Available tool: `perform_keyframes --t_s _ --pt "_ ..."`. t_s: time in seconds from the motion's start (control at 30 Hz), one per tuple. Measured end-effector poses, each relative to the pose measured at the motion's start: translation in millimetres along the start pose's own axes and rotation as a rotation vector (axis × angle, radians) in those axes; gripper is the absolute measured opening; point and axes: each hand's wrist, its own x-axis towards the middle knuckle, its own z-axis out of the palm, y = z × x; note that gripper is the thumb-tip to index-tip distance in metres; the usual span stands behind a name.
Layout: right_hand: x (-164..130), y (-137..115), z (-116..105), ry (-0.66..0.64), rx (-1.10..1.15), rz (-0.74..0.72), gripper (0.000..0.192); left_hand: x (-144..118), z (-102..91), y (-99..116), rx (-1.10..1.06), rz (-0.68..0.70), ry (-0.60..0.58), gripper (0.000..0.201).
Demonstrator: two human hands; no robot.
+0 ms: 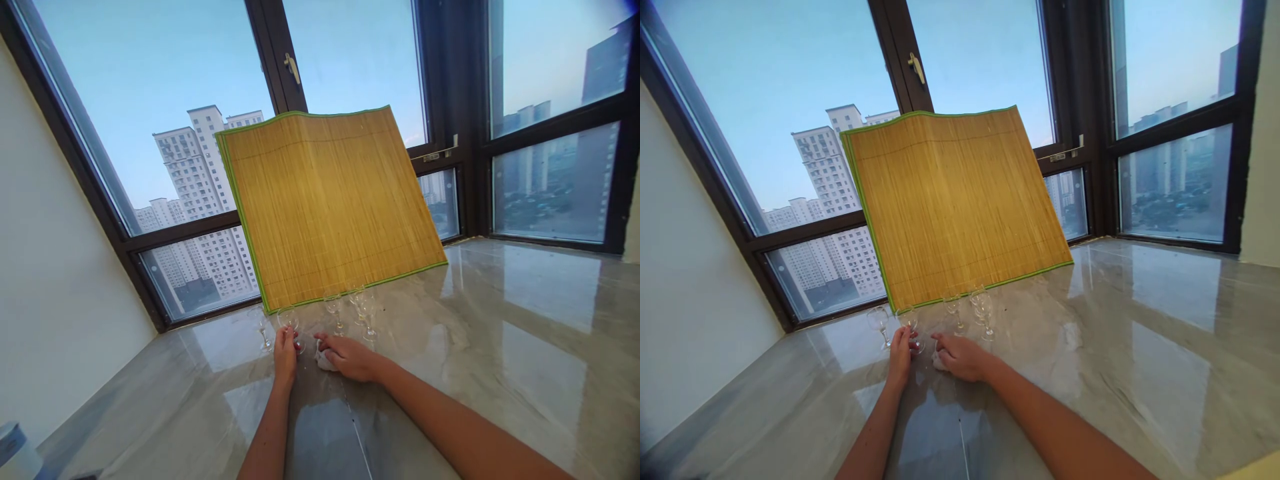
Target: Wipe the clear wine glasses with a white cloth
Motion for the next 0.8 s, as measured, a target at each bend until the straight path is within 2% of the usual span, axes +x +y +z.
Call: perform_keyframes --t_s 0.13,0.33,0.47,0.57,0.7,0.73,0.8 --pt "0.2 -0.9 -4.6 -0.039 -0.092 0.078 0.056 0.1 -0.4 0.1 -0.009 -0.001 -0.001 0.062" --pt "-3.0 0.1 -7.2 -0.031 -0.222 0.008 0.078 0.7 -1.7 -1.1 0.01 -0.001 -0.014 0.059" --pt "-4.6 -0.8 -10.3 -0.01 -0.248 -0.043 0.07 1.1 -1.2 -1.5 -0.006 -0.003 -0.014 0.059" --pt "-7.4 -1.0 -15.1 -0.017 -0.143 -0.05 0.065 1.1 -0.7 -0.9 -0.019 -0.014 -0.008 0.06" --pt "-11.5 -1.8 -19.8 -0.112 -0.063 0.005 0.104 0.5 -1.2 -0.3 -0.014 -0.017 -0.005 0.062" --pt "-12.0 -2.2 -19.9 -0.134 -0.077 0.011 0.111 0.4 -1.4 -0.2 -0.011 -0.016 -0.006 0.062" --pt "-12.5 -2.8 -19.3 -0.138 -0.112 0.012 0.111 0.0 -1.8 0.2 -0.006 -0.015 -0.007 0.062"
